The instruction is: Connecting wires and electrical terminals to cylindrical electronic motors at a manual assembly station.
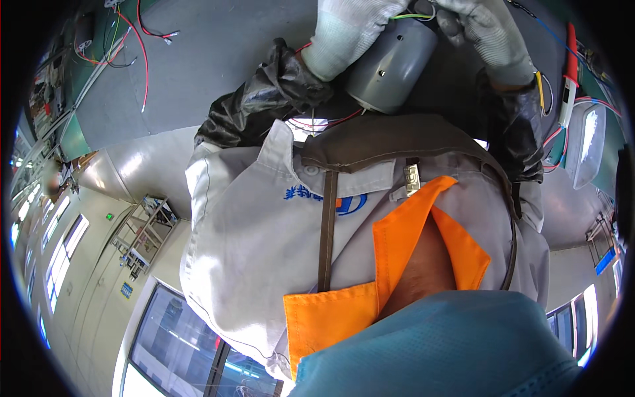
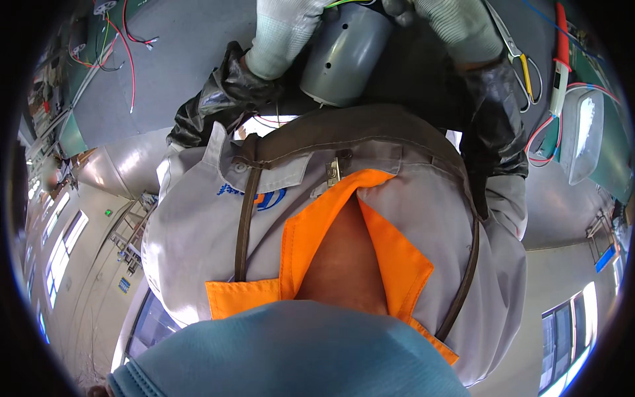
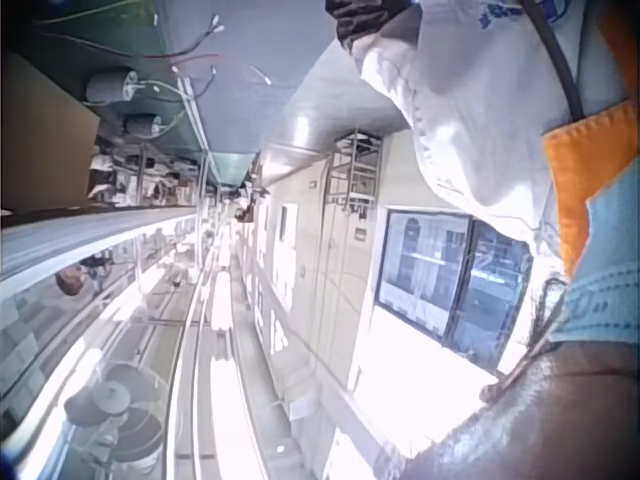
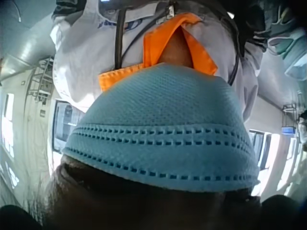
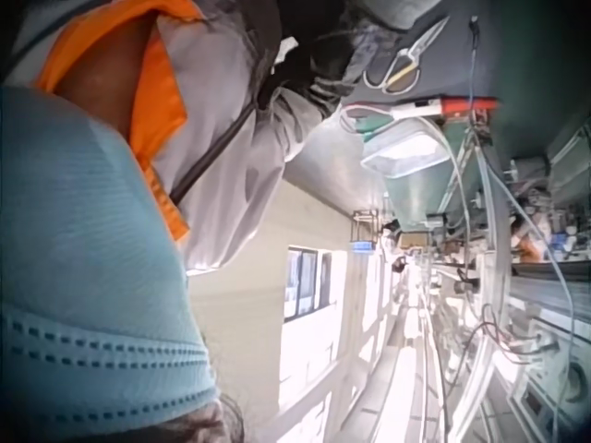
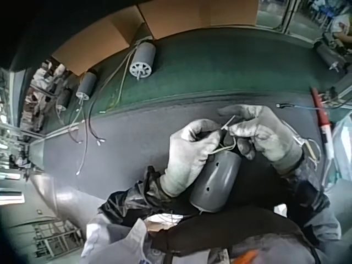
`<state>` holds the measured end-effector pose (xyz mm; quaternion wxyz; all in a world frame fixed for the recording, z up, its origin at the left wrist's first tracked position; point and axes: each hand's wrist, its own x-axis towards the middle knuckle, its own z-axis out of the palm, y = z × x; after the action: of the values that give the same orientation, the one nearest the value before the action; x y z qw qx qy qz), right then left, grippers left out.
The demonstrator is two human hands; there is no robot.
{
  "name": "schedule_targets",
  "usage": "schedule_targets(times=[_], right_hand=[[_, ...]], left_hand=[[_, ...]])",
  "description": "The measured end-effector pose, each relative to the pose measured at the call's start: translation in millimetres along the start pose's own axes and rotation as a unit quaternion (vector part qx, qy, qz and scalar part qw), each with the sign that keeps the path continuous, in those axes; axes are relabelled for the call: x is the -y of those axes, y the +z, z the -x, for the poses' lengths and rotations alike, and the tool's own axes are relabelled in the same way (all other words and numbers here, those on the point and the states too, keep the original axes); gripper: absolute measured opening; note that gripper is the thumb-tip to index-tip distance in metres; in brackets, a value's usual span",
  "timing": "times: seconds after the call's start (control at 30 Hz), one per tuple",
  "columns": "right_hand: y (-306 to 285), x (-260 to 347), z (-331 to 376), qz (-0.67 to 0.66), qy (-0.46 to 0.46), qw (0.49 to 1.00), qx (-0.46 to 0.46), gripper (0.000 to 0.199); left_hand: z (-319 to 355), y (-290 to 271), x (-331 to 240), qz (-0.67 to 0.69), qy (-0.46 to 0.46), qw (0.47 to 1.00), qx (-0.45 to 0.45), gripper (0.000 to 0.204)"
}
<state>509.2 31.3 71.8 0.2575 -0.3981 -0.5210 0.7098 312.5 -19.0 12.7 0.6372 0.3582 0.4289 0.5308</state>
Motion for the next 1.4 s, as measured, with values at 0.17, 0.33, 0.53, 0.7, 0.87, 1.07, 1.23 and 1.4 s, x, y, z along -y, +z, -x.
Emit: schedule_targets(times=[0.17,0.33,0.53,0.7,0.87,1.07,1.23,1.4], right_hand=[[17,-30,9,-0.142,-0.11,0.973,-0.144,0.049],[19,-38,8,-0.144,-0.143,0.97,-0.132,0.05],[-10,-4,-3,-0.024,-0.014,0.999,-0.017,0.046],[-10,5,-6,0.034,-0.012,0.999,0.035,0.031],[7,-1,7,0.191,-0.048,0.964,-0.176,0.015],[-31,-24,0,0.133,-0.001,0.975,-0.179,0.008],[-65,-48,-33,0.049,-0.057,0.962,-0.263,0.003],[-57,-50,-45,0.032,-0.076,0.964,-0.254,0.004]], left_hand=[[3,-1,-2,-0.058,0.01,0.998,-0.033,0.012],[7,-3,-8,-0.114,0.008,0.993,-0.03,0.011],[0,8,-5,-0.027,-0.021,0.999,0.005,0.01],[-7,12,-2,-0.24,0.13,0.962,-0.018,0.016],[4,13,-9,-0.436,0.328,0.837,-0.029,0.02],[24,22,-11,-0.345,0.161,0.919,-0.104,0.029],[30,23,-3,-0.369,0.207,0.901,-0.102,0.021],[27,27,0,-0.397,0.254,0.88,-0.06,0.012]])
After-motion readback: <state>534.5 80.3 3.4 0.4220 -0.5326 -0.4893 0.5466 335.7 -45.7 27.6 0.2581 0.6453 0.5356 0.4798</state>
